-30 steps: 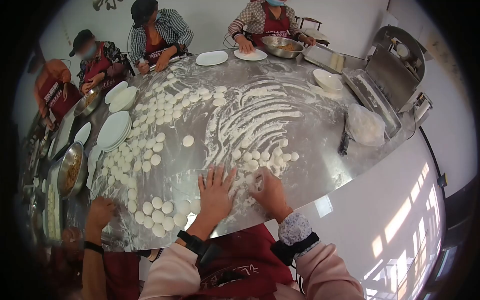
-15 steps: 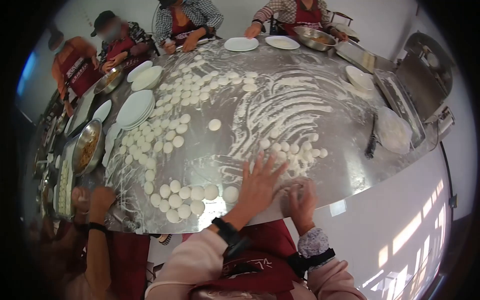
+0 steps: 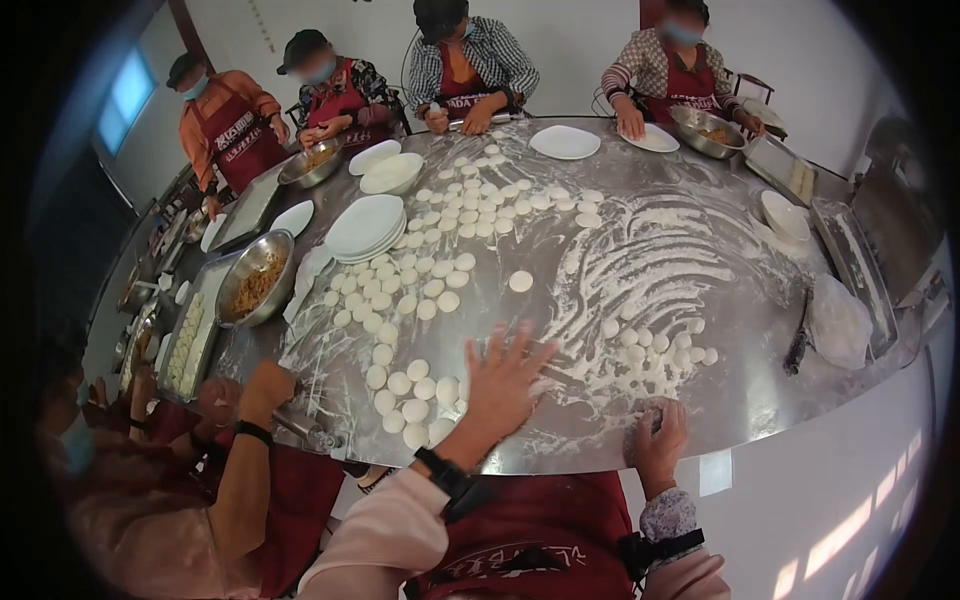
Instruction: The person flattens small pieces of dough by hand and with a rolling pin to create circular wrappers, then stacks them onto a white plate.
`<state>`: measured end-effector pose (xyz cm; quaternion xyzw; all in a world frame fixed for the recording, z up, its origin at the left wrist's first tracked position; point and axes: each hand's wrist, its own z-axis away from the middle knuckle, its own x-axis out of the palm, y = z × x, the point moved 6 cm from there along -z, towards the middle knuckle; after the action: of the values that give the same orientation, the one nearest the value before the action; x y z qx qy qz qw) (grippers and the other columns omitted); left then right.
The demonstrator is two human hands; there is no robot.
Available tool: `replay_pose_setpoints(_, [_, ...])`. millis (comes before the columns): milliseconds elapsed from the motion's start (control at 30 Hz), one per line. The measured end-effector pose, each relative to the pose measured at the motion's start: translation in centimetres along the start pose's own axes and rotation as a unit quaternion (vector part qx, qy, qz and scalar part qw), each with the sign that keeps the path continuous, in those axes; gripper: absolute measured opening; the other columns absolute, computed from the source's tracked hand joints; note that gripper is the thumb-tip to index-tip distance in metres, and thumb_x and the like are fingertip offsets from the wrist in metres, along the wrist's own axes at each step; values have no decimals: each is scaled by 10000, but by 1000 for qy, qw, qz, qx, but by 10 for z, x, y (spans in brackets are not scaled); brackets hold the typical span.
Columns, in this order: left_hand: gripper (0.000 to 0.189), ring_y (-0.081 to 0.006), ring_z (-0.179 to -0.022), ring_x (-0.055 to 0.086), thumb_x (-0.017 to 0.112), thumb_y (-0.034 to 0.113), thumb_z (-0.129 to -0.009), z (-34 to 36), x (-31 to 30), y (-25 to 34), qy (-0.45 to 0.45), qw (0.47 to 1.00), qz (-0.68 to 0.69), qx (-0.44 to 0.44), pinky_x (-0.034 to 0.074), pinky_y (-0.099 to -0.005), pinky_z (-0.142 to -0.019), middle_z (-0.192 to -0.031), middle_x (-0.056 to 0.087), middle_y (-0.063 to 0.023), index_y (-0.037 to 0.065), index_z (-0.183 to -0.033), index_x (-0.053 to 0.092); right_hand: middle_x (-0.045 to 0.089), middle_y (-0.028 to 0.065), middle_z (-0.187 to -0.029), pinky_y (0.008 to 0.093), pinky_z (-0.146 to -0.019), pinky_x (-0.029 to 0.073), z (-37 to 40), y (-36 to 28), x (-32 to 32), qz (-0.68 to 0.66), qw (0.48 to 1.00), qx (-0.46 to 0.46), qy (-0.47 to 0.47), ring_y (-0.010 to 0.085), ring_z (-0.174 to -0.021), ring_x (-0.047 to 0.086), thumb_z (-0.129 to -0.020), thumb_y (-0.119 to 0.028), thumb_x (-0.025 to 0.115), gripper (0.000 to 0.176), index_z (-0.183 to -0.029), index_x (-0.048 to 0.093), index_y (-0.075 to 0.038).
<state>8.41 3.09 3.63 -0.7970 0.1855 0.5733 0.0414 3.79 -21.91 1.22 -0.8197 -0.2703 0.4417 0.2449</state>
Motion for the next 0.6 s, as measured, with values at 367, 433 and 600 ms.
replay_pose_setpoints(367, [744,-511,-1355,69,612,576,-779,95,-24,-14,-178,957,-1,-231,72,-783,-918,-1506,172,-186,308,-1419,344,572,147,-825,442,-733,430,-1,-5,7,12,999,10,-40,359,-816,536,-746,-56,549,109,-850,570,-32])
replay_pose_setpoints(433, [730,-502,-1360,68,595,584,-787,55,-5,-10,-115,975,-35,-189,75,-792,-909,-1515,165,-173,315,-1419,345,575,146,-822,443,-730,433,-2,-5,6,25,999,6,-43,358,-809,540,-742,-54,554,112,-850,575,-35])
replay_pose_setpoints(600, [649,-407,-1387,126,499,555,-864,-96,45,-21,-73,987,-48,-135,92,-729,-992,-1510,197,-145,302,-1432,314,588,139,-821,439,-726,449,-3,-5,5,38,998,-19,-45,347,-782,554,-718,-52,578,131,-847,590,-38])
